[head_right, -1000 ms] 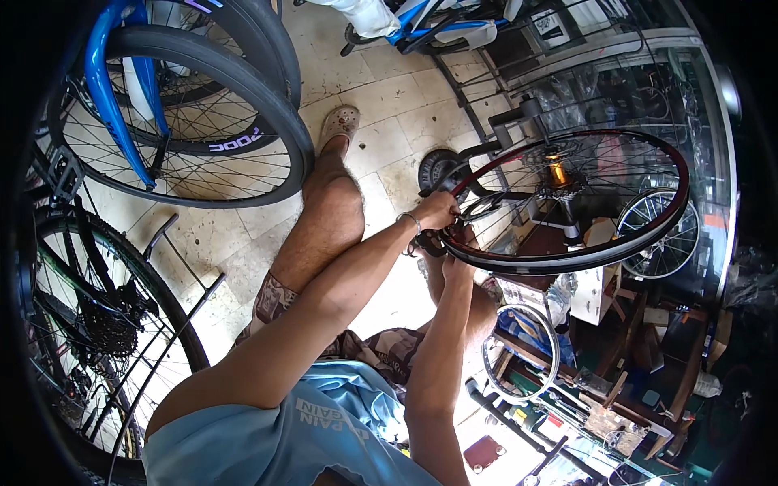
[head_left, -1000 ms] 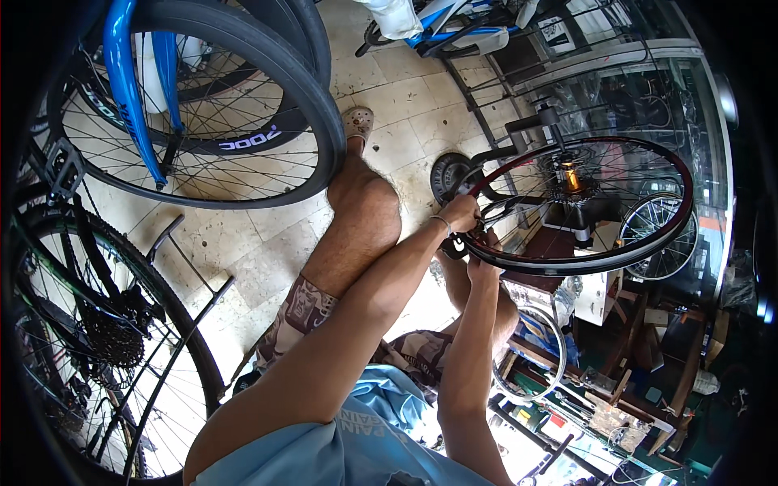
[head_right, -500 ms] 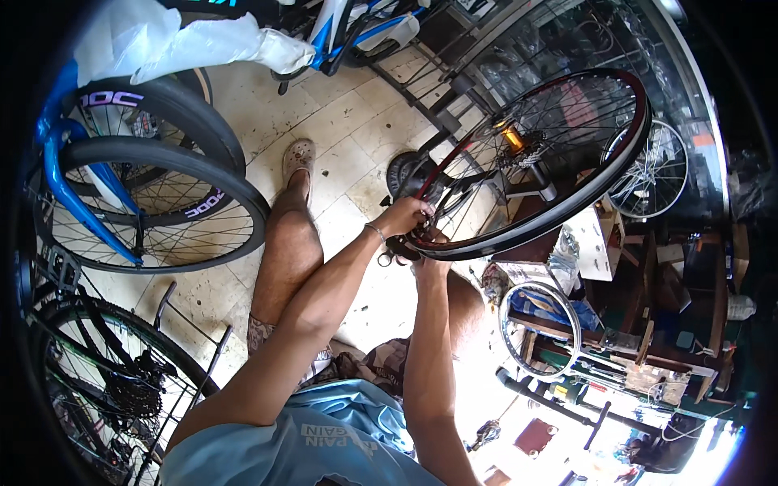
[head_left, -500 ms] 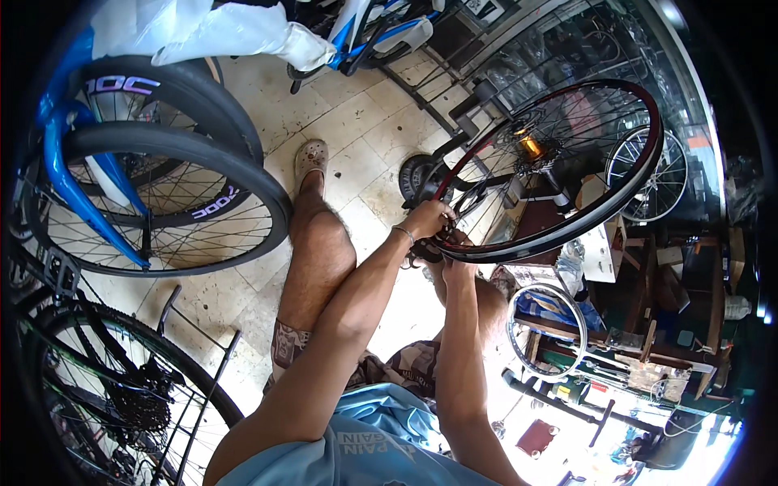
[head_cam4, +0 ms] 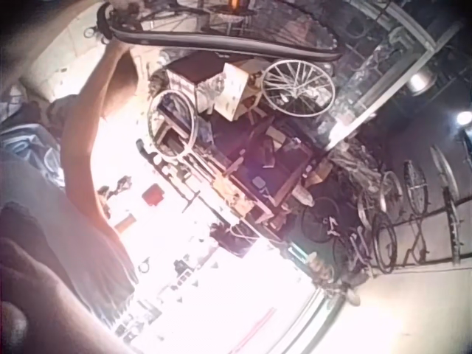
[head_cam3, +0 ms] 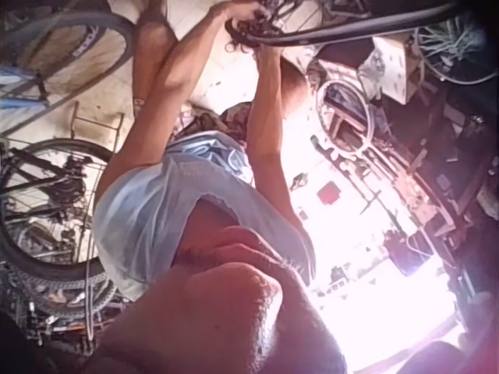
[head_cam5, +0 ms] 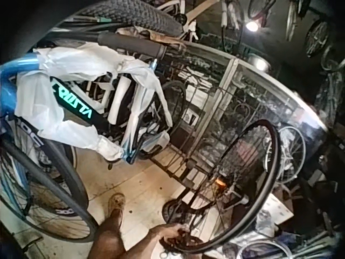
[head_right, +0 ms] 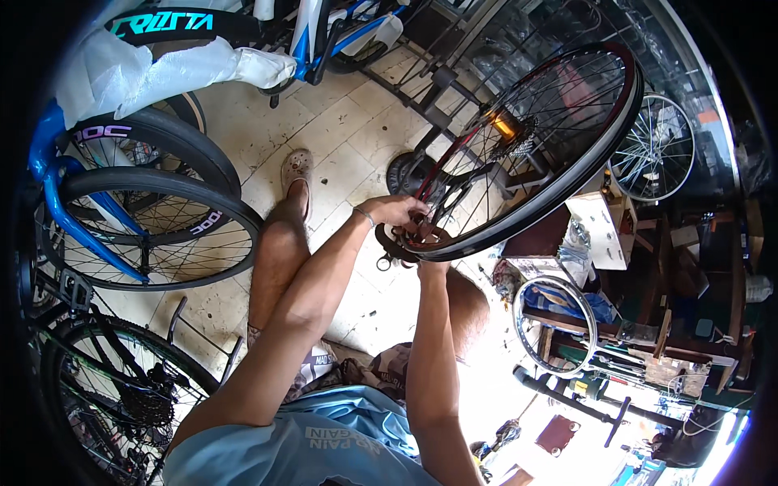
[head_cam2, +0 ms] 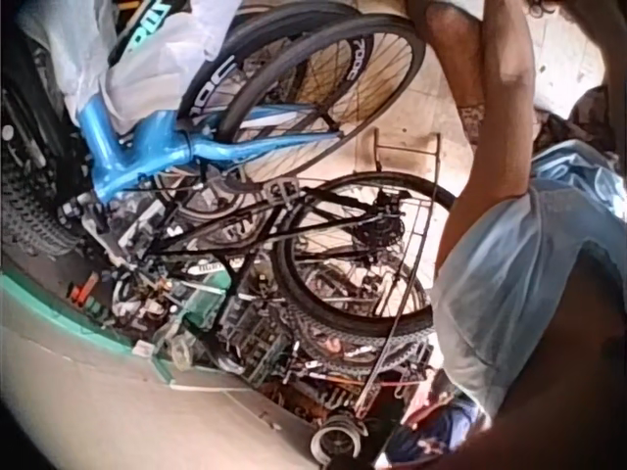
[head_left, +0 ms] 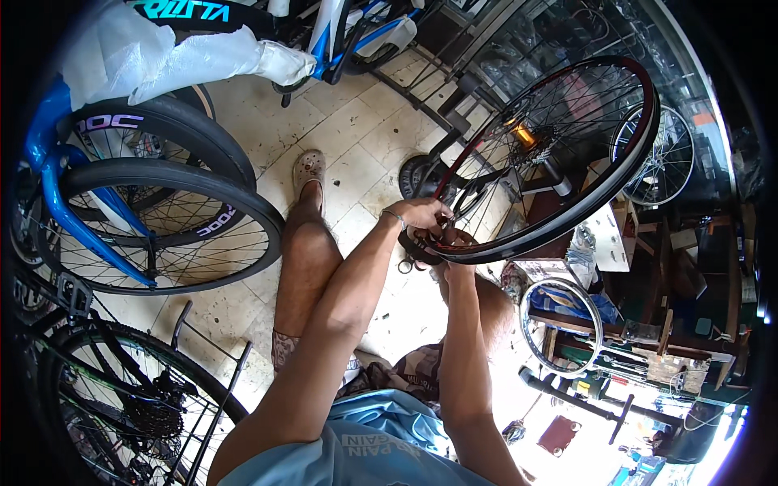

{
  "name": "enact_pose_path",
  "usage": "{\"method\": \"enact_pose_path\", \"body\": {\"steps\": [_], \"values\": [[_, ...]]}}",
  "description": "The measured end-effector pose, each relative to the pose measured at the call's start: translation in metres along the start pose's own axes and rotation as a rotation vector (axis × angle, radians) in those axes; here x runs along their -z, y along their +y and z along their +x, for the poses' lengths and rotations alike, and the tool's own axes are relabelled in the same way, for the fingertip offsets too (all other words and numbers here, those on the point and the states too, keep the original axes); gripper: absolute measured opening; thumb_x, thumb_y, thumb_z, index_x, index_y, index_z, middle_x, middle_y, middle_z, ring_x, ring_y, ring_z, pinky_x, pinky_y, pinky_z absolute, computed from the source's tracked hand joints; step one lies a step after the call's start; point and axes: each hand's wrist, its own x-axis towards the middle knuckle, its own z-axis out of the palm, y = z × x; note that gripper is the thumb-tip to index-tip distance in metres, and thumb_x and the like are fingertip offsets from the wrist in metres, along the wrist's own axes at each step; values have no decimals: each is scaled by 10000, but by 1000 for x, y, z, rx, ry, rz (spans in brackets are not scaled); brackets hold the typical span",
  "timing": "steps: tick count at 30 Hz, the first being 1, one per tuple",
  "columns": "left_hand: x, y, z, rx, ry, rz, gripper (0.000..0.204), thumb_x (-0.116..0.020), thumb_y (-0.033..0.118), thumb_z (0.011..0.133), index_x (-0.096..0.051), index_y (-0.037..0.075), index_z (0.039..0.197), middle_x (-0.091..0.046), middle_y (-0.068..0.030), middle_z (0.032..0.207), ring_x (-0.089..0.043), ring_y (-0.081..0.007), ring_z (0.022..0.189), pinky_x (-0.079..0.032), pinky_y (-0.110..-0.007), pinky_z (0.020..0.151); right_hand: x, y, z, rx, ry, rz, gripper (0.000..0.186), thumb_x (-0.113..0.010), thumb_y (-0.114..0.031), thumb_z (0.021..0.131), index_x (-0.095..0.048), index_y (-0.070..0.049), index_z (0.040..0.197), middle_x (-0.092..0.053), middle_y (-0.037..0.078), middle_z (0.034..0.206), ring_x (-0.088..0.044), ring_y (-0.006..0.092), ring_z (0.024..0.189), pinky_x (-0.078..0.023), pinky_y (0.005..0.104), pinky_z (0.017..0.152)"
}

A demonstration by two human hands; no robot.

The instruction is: The recorder is threading and installing spokes into a bicycle wheel rim.

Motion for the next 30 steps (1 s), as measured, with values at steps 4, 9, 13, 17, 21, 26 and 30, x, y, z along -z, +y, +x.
{"method": "enact_pose_path", "body": {"steps": [4,9,13,17,21,26,30], "values": [[-3,12,5,-57,46,43,214,-629,59,642,-627,45,856,-625,-37,739,-550,-149,635,-433,-252,603,3,-8,6,33,64,-103,224,-616,-152,788,-548,31,898,-573,91,763,-537,144,640,-442,229,583],[-2,4,7,-103,41,-43,237,-646,42,632,-621,32,867,-593,-19,705,-501,-129,593,-395,-239,544,-3,-17,12,92,14,-350,187,-614,-154,789,-565,22,830,-567,68,700,-523,130,605,-419,216,549],[-6,-1,12,-109,44,-82,240,-651,22,618,-621,30,856,-577,-6,678,-474,-117,579,-369,-230,521,5,-20,21,131,-43,-476,163,-594,-144,786,-575,18,783,-557,53,653,-504,115,573,-397,208,520],[-9,-2,13,-93,60,-102,243,-653,-2,599,-622,31,838,-572,1,661,-463,-112,578,-354,-227,517,6,-20,23,177,-72,-532,124,-559,-111,765,-554,-9,694,-522,31,598,-449,99,534,-356,207,487],[-11,-4,14,-68,67,-143,267,-652,-26,581,-620,26,841,-574,-5,665,-462,-115,576,-354,-233,517,0,-23,17,262,-46,-537,205,-506,-42,711,-476,-85,513,-440,-7,525,-330,86,482,-279,216,446],[-15,-23,22,-165,119,-91,225,-662,-18,568,-603,23,780,-559,-7,626,-448,-125,536,-343,-242,500,-1,-20,17,275,-118,-598,123,-495,-26,704,-541,-48,592,-473,-2,565,-362,89,500,-305,214,453],[-41,-20,28,-277,477,-24,165,-692,64,551,-551,49,634,-540,-33,579,-433,-160,512,-376,-287,510,16,-9,30,440,-41,-769,147,-523,-105,776,-592,24,773,-551,47,629,-467,97,546,-373,199,506]]}}
